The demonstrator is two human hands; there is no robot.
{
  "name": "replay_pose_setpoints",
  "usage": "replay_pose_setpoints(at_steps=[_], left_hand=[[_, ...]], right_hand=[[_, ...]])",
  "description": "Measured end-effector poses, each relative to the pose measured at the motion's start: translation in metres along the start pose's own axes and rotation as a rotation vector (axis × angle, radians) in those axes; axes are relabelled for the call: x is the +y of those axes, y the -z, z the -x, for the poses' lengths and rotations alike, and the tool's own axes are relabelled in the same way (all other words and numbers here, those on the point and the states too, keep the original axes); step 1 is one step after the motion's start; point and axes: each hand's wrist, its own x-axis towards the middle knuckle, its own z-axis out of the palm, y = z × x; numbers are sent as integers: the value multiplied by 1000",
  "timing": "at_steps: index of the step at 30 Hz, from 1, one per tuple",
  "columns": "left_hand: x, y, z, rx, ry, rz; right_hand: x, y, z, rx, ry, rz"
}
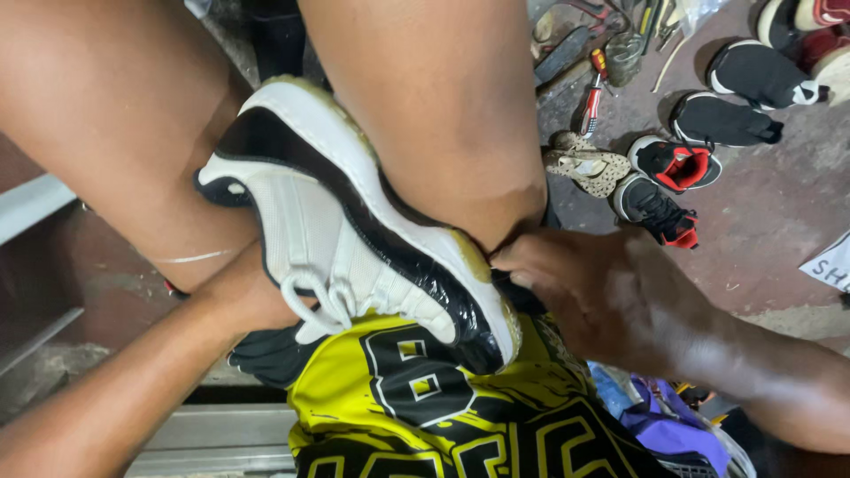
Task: The person stitches the sole of a sneaker using a needle and thread, pulling the thread through the material while holding the shoe on their lap.
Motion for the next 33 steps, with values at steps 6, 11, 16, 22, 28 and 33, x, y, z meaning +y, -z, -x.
replay_pose_setpoints(at_steps=[6, 11, 16, 22, 28, 33], left_hand=[[7, 6, -8, 10, -4, -20], [8, 2, -3, 45, 23, -19], [5, -2, 1, 70, 37, -14], [-7, -12, 10, 89, 54, 15], [-12, -11, 25, 15, 188, 54], [7, 2, 18, 24, 188, 101]], right_hand=[[-8, 3, -4, 19, 18, 55], [-3, -4, -5, 21, 63, 77], [6, -14, -5, 21, 181, 108], [8, -27, -1, 106, 84, -1], [8, -36, 4, 220, 118, -22], [4, -13, -1, 129, 268, 178]])
